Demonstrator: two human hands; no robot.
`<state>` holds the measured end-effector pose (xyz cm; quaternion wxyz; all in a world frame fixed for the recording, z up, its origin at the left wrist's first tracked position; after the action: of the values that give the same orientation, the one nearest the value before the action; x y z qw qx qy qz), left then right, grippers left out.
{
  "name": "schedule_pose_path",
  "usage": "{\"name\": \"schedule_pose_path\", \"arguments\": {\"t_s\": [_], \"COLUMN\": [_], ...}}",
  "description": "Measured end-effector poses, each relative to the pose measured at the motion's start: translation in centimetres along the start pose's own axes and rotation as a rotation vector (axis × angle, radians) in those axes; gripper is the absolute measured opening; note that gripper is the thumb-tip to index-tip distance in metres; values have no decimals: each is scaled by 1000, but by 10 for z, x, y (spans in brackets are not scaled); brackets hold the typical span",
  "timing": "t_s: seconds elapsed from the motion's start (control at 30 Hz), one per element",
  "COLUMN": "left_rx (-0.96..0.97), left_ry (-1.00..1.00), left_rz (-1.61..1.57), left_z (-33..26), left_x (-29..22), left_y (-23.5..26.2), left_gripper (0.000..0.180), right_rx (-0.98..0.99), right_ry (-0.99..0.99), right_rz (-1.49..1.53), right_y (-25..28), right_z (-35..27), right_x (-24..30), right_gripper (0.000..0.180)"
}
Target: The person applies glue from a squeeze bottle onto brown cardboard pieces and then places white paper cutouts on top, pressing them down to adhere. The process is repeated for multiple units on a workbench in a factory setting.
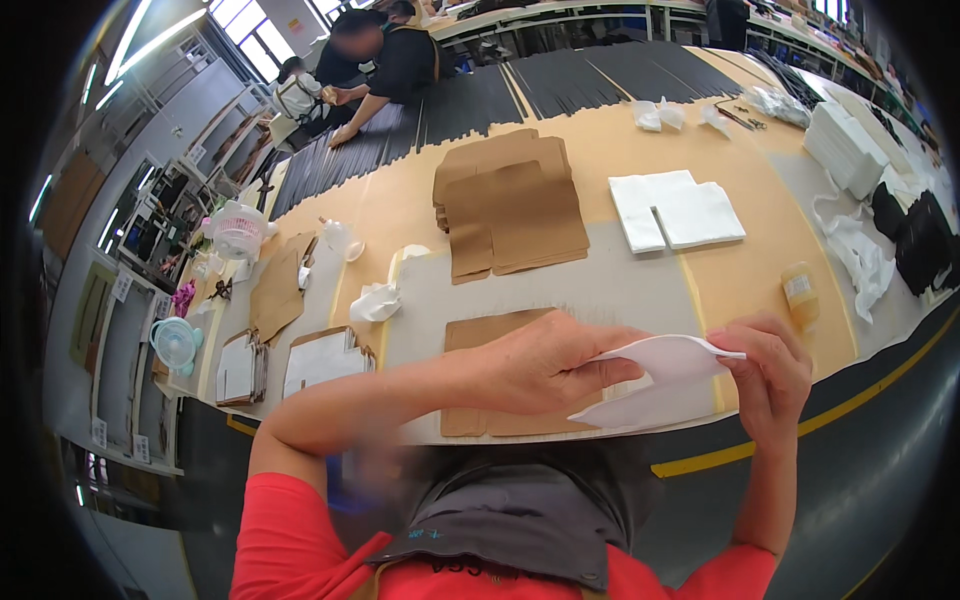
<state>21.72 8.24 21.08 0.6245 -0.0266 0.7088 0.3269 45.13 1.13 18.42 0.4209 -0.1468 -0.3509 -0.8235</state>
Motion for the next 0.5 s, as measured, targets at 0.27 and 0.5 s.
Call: {"name": "schedule_pose_path", "arguments": {"t_s": [0.27,0.5], "left_rx": [-55,67], "left_ry": [-135,53], "left_rz": [-40,33], "left_z": [-8,-12], "left_x": [-3,-25], "left_y": [-3,3], "left_gripper": [33,31], "right_rx": [-59,-98], "right_ry": [53,60], "right_rz": [18,17], "right_y": [3,1], "right_z": [1,-1], "right_x": [9,7], "right_gripper": [11,12]}}
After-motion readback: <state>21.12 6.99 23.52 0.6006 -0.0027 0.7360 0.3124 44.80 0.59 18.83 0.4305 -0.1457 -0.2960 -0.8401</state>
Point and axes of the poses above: each hand's wrist, its own z-axis towards the middle knuckle, its own y-axis out of the back of the hand, x = y × z, the point moved 2 cm from there along z, towards the middle knuckle, and after that the axes turned 4 degrees about -z, right-handed, at the moved point
